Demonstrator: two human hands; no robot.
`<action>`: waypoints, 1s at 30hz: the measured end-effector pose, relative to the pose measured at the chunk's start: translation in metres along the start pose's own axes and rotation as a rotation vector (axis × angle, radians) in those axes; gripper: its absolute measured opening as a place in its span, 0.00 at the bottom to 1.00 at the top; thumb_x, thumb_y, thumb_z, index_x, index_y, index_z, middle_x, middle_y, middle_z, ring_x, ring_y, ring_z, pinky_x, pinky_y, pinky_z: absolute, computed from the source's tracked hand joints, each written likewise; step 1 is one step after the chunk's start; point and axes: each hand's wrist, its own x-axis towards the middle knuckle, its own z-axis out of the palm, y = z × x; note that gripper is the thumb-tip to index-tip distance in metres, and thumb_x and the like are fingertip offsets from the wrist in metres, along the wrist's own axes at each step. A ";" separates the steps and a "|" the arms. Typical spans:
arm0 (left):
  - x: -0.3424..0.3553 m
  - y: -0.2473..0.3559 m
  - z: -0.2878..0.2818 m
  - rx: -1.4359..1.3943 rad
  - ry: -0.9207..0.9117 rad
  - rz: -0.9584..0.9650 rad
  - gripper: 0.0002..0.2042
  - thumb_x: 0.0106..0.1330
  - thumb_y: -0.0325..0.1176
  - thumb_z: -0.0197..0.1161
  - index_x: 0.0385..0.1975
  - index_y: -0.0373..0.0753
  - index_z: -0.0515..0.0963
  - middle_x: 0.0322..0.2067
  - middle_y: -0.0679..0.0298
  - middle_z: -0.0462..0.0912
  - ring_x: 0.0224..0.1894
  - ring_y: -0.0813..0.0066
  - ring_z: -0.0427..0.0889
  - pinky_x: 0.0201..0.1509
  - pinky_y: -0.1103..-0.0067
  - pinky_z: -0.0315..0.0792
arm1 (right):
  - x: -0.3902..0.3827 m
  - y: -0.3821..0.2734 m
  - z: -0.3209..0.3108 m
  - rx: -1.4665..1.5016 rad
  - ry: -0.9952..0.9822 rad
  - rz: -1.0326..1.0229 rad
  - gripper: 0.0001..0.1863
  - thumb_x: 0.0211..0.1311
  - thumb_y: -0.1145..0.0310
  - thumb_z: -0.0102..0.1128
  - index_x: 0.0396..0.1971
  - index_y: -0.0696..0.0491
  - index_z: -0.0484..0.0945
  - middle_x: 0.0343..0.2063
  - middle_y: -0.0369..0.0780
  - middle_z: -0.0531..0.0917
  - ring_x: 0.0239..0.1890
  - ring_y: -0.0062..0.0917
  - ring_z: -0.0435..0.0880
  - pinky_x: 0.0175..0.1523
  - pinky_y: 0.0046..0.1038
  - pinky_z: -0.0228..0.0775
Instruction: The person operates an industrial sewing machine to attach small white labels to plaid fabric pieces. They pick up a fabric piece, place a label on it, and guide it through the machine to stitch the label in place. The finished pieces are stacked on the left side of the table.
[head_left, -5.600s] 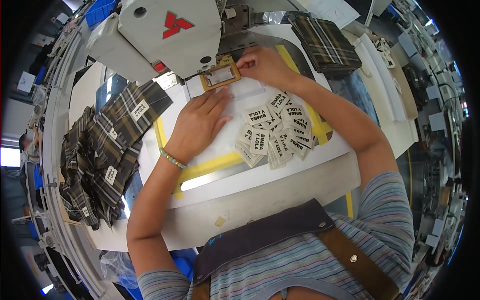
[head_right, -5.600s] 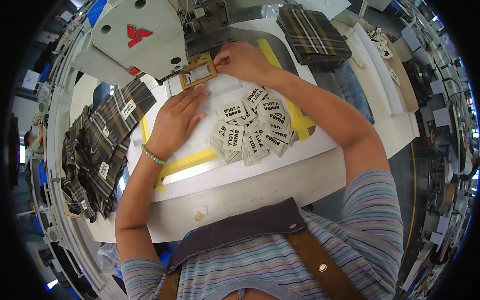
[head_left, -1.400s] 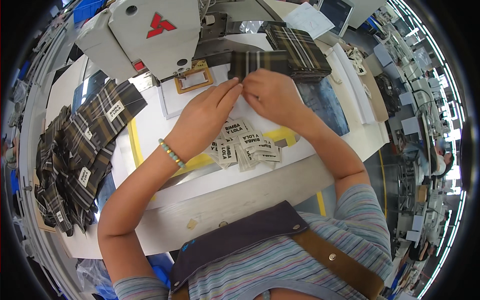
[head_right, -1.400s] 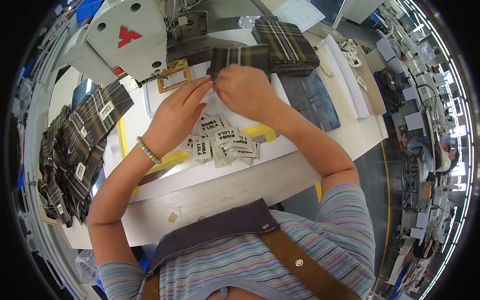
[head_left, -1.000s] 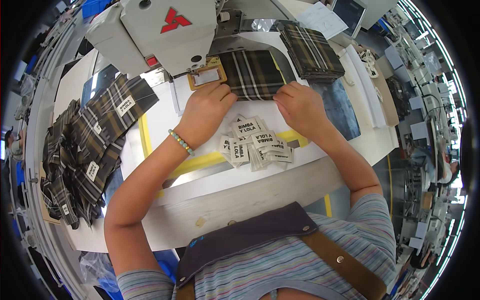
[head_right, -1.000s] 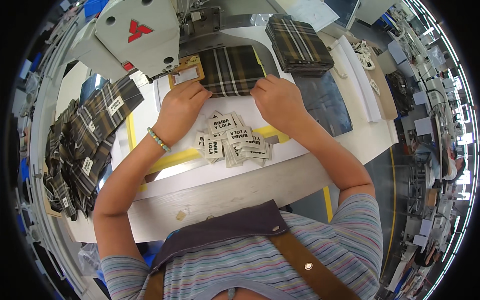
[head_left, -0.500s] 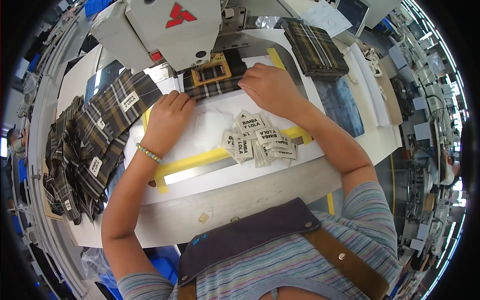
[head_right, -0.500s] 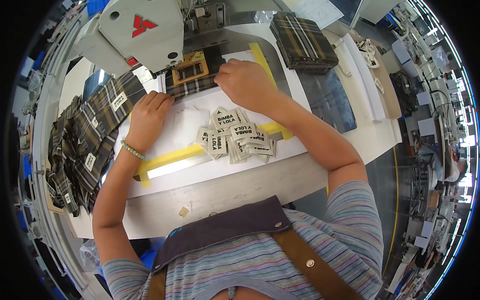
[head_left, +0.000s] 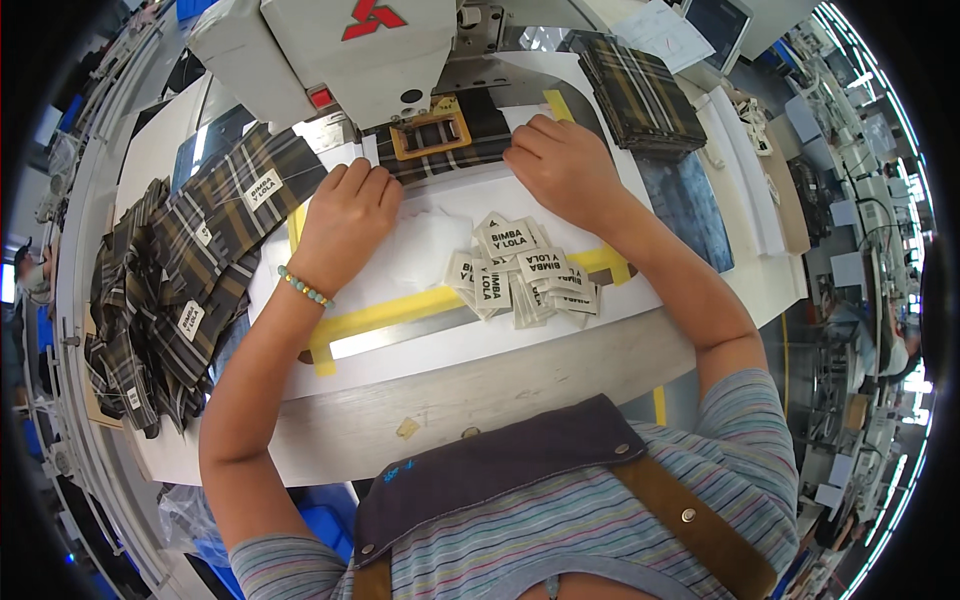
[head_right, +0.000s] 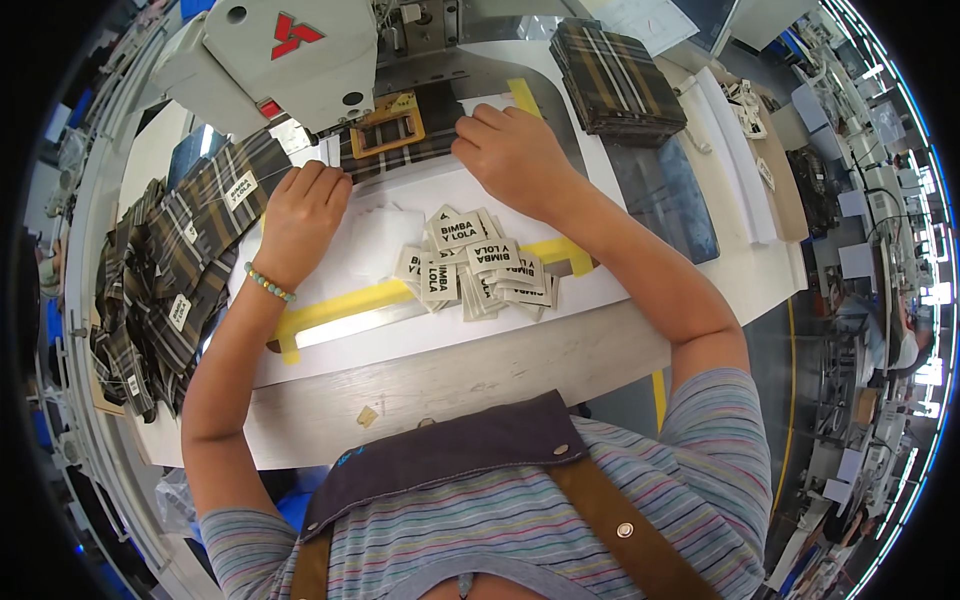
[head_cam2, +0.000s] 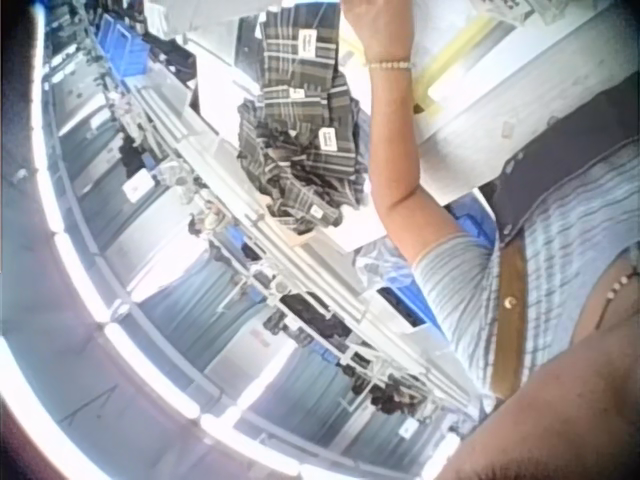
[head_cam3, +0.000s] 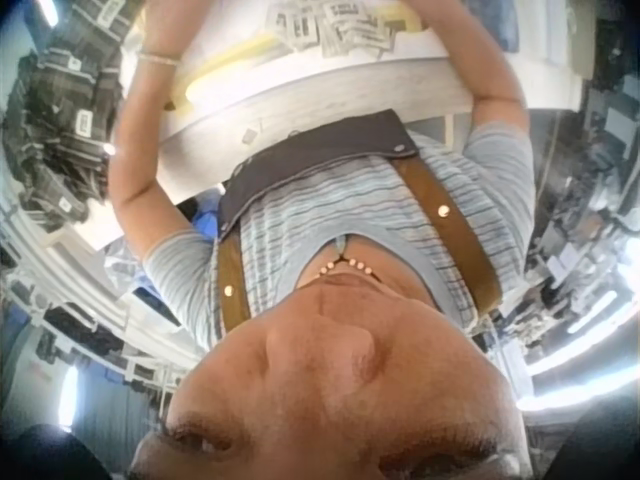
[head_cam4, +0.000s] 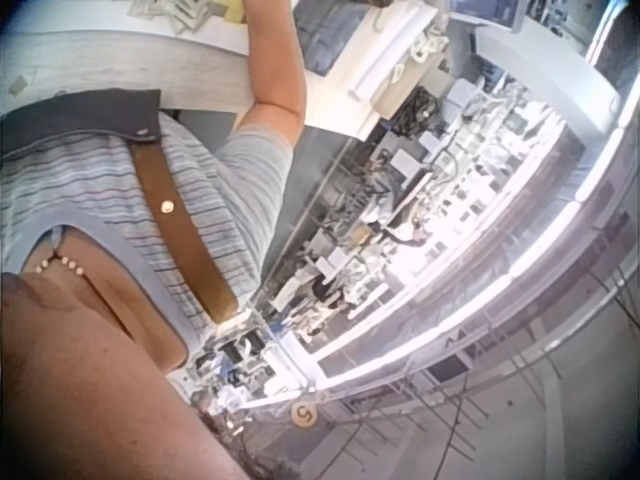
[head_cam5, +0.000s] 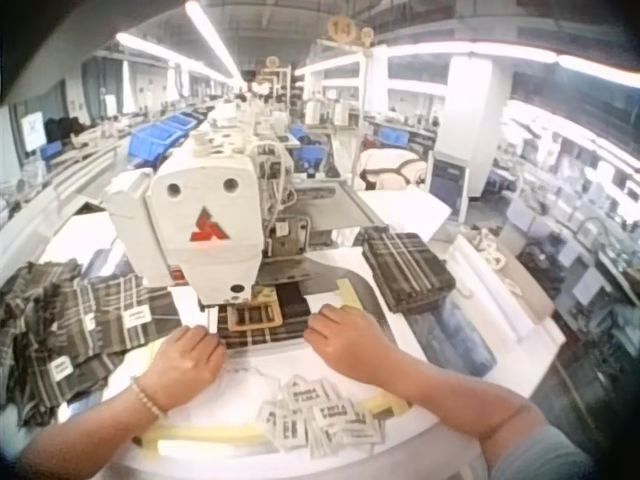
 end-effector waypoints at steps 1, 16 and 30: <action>-0.004 -0.001 0.001 0.000 -0.036 -0.016 0.10 0.53 0.25 0.63 0.35 0.35 0.80 0.38 0.63 0.83 0.43 0.68 0.80 0.47 0.74 0.76 | 0.003 -0.001 0.003 0.013 0.003 -0.014 0.01 0.48 0.73 0.62 0.23 0.51 0.80 0.28 0.33 0.78 0.37 0.26 0.79 0.38 0.29 0.74; -0.038 0.016 -0.019 -0.426 -0.085 -0.280 0.23 0.65 0.25 0.64 0.62 0.35 0.74 0.62 0.58 0.78 0.65 0.52 0.74 0.67 0.64 0.71 | -0.037 0.000 -0.006 0.305 -0.281 0.158 0.25 0.73 0.52 0.56 0.63 0.49 0.77 0.71 0.42 0.68 0.75 0.41 0.60 0.76 0.43 0.52; -0.037 0.016 -0.018 -0.360 -0.133 -0.254 0.25 0.66 0.25 0.62 0.65 0.37 0.73 0.64 0.62 0.78 0.69 0.54 0.70 0.70 0.63 0.68 | -0.034 0.001 -0.006 0.296 -0.317 0.195 0.25 0.74 0.54 0.55 0.66 0.46 0.75 0.74 0.41 0.64 0.77 0.40 0.54 0.79 0.45 0.48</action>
